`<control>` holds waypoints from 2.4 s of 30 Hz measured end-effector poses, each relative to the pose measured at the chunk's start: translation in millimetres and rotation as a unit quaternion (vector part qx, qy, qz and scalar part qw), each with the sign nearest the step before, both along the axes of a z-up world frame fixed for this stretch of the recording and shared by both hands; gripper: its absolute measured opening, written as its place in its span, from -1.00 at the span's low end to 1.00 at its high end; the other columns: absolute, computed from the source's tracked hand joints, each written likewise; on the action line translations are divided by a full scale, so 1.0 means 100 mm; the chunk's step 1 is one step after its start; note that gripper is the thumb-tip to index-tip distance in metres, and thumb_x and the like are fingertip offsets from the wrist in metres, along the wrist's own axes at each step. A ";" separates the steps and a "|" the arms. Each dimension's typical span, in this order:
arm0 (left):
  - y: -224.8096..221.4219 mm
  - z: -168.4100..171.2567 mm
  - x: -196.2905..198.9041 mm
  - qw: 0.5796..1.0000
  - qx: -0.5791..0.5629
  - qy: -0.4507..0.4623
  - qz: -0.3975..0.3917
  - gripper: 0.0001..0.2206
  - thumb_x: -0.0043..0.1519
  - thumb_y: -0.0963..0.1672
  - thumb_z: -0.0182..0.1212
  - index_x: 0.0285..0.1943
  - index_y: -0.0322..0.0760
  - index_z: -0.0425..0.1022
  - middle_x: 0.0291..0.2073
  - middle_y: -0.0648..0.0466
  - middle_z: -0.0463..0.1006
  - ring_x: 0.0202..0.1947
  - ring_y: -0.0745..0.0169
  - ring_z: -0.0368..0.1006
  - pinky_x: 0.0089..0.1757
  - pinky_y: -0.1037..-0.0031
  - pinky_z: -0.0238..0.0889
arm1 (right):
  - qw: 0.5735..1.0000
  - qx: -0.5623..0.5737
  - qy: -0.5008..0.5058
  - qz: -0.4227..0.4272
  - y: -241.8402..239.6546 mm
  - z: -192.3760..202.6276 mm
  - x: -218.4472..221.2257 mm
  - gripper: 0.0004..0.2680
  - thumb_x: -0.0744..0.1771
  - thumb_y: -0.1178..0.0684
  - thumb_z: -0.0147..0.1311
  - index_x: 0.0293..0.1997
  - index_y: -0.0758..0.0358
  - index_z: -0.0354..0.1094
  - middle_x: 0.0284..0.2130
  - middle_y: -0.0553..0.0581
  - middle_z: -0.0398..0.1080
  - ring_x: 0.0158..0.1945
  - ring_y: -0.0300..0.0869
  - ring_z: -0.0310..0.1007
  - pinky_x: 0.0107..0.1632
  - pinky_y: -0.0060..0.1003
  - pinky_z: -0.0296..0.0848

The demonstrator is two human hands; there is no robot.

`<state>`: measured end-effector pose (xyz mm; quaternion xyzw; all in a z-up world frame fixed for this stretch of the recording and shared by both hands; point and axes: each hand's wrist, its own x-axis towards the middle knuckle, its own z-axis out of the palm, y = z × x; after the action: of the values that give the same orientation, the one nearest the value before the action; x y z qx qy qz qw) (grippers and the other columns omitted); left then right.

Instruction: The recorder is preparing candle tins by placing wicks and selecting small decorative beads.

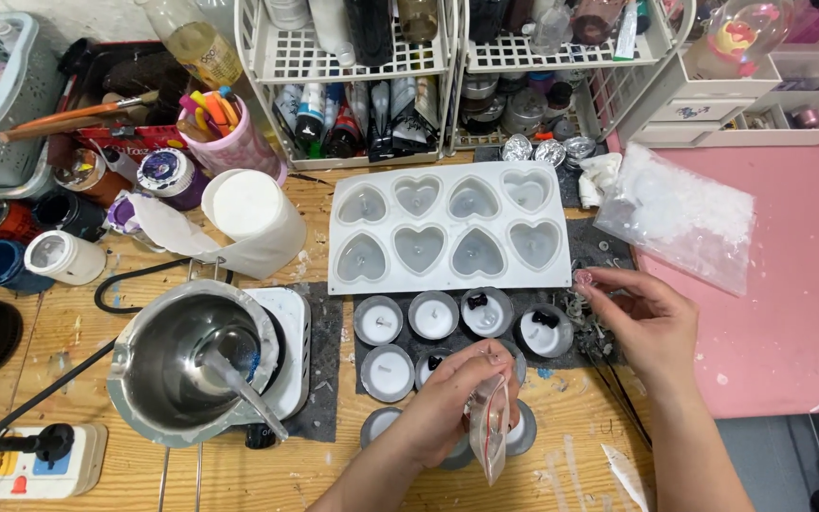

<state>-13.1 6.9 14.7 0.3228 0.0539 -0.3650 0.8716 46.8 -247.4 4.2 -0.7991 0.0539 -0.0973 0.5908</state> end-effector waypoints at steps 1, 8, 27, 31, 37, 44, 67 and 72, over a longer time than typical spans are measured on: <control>0.00 0.02 0.00 1.000 0.000 0.001 -0.001 -0.79 0.43 -0.06 0.07 -0.19 -0.26 0.34 -0.48 0.10 0.40 -0.45 0.26 0.43 -0.32 0.49 0.31 | 1.000 0.000 0.001 -0.001 -0.01 0.02 0.00 -0.83 0.30 0.27 0.28 -0.03 0.34 0.54 -0.18 0.08 0.58 -0.23 -0.36 0.48 -0.22 -0.52 0.44; -0.01 0.07 0.01 0.999 0.034 0.017 -0.015 -0.81 0.40 -0.06 0.06 -0.20 -0.23 0.36 -0.45 0.12 0.44 -0.45 0.27 0.45 -0.36 0.49 0.30 | 0.999 -0.011 -0.022 0.034 -0.05 0.22 0.19 -0.86 0.30 0.23 0.26 -0.07 0.26 0.55 -0.10 0.06 0.58 -0.15 -0.39 0.53 -0.17 -0.52 0.49; -0.01 -0.01 -0.02 1.000 0.010 -0.006 -0.017 -0.81 0.43 -0.07 0.03 -0.18 -0.25 0.34 -0.42 0.13 0.43 -0.45 0.32 0.44 -0.37 0.53 0.29 | 0.874 -0.427 -0.100 0.208 0.20 0.21 0.92 -0.87 0.25 -0.05 0.26 -0.22 0.01 0.62 -0.29 0.08 0.44 -0.19 0.06 0.49 -0.19 -0.02 0.45; -0.01 0.02 -0.02 1.000 0.015 -0.001 -0.021 -0.81 0.42 -0.07 0.03 -0.18 -0.25 0.33 -0.43 0.12 0.43 -0.45 0.32 0.44 -0.35 0.53 0.31 | 0.861 -0.461 -0.040 0.212 0.31 0.32 0.98 -0.87 0.26 -0.08 0.25 -0.20 -0.03 0.64 -0.35 0.11 0.42 -0.24 0.06 0.50 -0.19 -0.02 0.46; 0.00 0.07 0.00 1.000 0.019 -0.001 -0.014 -0.80 0.43 -0.07 0.03 -0.19 -0.26 0.33 -0.47 0.12 0.41 -0.46 0.31 0.43 -0.37 0.53 0.28 | 0.842 -0.487 -0.034 0.229 0.31 0.24 1.07 -0.89 0.28 -0.09 0.23 -0.24 -0.05 0.65 -0.40 0.09 0.46 -0.26 0.02 0.51 -0.19 -0.05 0.47; 0.01 0.05 -0.01 1.000 0.013 -0.007 -0.013 -0.79 0.44 -0.07 0.02 -0.19 -0.26 0.32 -0.49 0.12 0.38 -0.47 0.31 0.41 -0.38 0.53 0.25 | 0.859 -0.460 -0.055 0.217 0.21 0.20 1.10 -0.89 0.27 -0.05 0.26 -0.24 0.01 0.65 -0.37 0.10 0.50 -0.28 0.04 0.51 -0.19 -0.05 0.47; -0.04 -0.04 0.12 0.973 0.103 -0.058 0.200 -0.69 0.37 -0.08 0.13 0.25 -0.26 0.38 -0.01 0.06 0.59 -0.04 0.31 0.55 -0.11 0.40 0.49 | 0.963 -0.066 -0.040 0.257 0.13 0.70 -0.27 -0.84 0.27 0.28 0.20 -0.10 0.30 0.54 -0.18 0.10 0.52 -0.16 -0.29 0.52 -0.30 -0.46 0.52; -0.04 -0.09 0.10 0.950 0.141 -0.151 0.233 -0.68 0.31 -0.13 0.29 0.20 -0.31 0.42 -0.02 0.02 0.62 -0.04 0.33 0.55 -0.08 0.45 0.49 | 0.956 0.071 -0.038 0.281 0.11 0.55 -0.31 -0.80 0.32 0.34 0.12 0.04 0.46 0.43 -0.04 0.18 0.47 -0.05 -0.23 0.51 -0.06 -0.37 0.59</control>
<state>-2.7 2.5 5.5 0.4722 0.0462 -0.0878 0.8759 15.3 -236.4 59.0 -0.7337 -0.1885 0.0466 0.6512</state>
